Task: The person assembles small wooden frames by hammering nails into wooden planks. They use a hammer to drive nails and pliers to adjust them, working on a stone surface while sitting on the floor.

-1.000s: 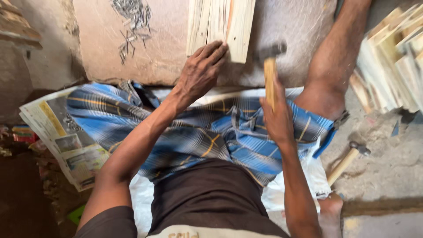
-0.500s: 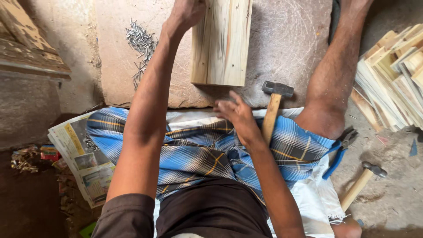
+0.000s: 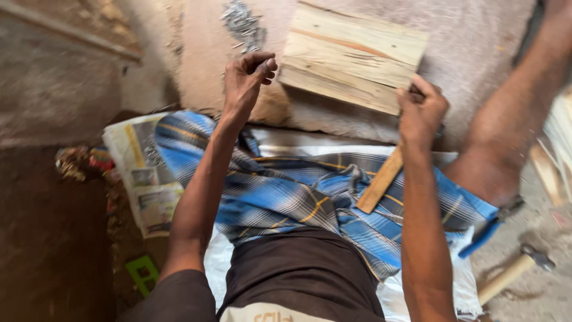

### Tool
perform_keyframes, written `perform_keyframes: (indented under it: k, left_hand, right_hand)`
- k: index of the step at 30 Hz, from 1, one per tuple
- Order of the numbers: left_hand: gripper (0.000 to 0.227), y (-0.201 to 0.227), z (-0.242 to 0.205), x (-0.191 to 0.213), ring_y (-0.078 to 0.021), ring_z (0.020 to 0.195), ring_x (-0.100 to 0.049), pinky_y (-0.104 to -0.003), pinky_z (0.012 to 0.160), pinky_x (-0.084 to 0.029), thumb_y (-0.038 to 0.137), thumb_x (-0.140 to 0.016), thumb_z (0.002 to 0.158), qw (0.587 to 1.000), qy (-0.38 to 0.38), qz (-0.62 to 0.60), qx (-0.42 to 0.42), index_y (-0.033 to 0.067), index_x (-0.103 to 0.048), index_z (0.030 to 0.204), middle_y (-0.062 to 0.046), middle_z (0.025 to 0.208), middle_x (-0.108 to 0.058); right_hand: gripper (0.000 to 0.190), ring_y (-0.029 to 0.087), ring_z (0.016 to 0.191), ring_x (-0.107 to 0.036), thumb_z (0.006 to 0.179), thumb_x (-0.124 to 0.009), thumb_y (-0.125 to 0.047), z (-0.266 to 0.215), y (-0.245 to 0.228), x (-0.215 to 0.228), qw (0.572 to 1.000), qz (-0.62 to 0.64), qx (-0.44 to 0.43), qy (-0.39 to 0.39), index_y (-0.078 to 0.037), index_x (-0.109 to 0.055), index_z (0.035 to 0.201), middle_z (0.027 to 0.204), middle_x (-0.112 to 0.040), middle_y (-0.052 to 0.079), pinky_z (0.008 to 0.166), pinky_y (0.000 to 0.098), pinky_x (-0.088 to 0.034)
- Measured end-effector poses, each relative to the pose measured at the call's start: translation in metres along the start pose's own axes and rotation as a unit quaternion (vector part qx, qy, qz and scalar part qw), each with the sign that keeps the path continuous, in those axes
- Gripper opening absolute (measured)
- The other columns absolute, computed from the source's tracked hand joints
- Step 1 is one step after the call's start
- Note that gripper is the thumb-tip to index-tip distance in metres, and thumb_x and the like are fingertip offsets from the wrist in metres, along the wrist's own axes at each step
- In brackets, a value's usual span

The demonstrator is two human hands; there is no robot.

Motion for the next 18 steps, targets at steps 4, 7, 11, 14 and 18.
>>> perform_keyframes:
  k: [4,7,11,14,18]
  left_hand:
    - [0.013,0.007,0.002,0.055,-0.0162,0.078,-0.071,-0.026,0.066,-0.059,0.014,-0.071,0.101,0.960,0.081,0.258,-0.077,0.0043,-0.078,0.108,-0.009,0.096,-0.075]
    - [0.017,0.014,0.004,0.071,-0.0303,0.090,-0.069,-0.039,0.074,-0.058,0.019,-0.077,0.097,0.883,0.100,0.432,-0.154,0.0024,-0.078,0.103,-0.019,0.105,-0.071]
    - [0.013,0.000,-0.001,0.051,-0.0400,0.101,-0.062,-0.049,0.087,-0.053,0.014,-0.076,0.094,0.841,0.019,0.509,-0.182,0.0016,-0.076,0.099,-0.020,0.102,-0.067]
    - [0.007,-0.006,-0.003,0.040,-0.0380,0.100,-0.064,-0.048,0.085,-0.054,0.004,-0.072,0.092,0.812,0.006,0.539,-0.225,0.0006,-0.073,0.098,-0.019,0.105,-0.067]
    - [0.004,-0.009,0.002,0.045,-0.0344,0.092,-0.067,-0.045,0.081,-0.055,0.008,-0.076,0.090,0.806,0.051,0.539,-0.241,0.0045,-0.075,0.091,-0.016,0.096,-0.070]
  right_hand:
    - [0.028,0.006,0.078,-0.061,0.090,-0.081,0.004,-0.011,0.009,0.014,0.995,-0.074,-0.065,0.028,0.004,-0.073,0.117,0.095,-0.070,0.002,0.068,0.0200,-0.051]
    - [0.021,0.006,0.069,-0.061,0.090,-0.082,-0.003,-0.011,0.008,0.013,0.986,-0.133,-0.089,0.048,0.004,-0.075,0.108,0.084,-0.072,0.000,0.060,0.0220,-0.049]
    - [0.017,0.005,0.074,-0.061,0.092,-0.082,-0.004,-0.016,-0.002,0.013,0.993,-0.117,-0.005,0.034,0.007,-0.077,0.103,0.085,-0.071,0.001,0.066,0.0212,-0.050]
    - [0.017,0.005,0.074,-0.059,0.092,-0.079,-0.005,-0.034,0.005,0.020,0.995,-0.085,-0.032,0.033,0.004,-0.078,0.106,0.084,-0.070,-0.001,0.066,0.0208,-0.049]
    - [0.016,0.008,0.081,-0.060,0.096,-0.078,-0.004,-0.072,-0.004,0.034,0.997,-0.080,-0.010,0.009,0.004,-0.078,0.109,0.094,-0.067,0.003,0.073,0.0227,-0.050]
Point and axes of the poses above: each hand's wrist, its own z-axis towards the middle knuckle, its own x-axis out of the back of the hand, y = z × x, the point moved 6 cm from there along z, towards the middle knuckle
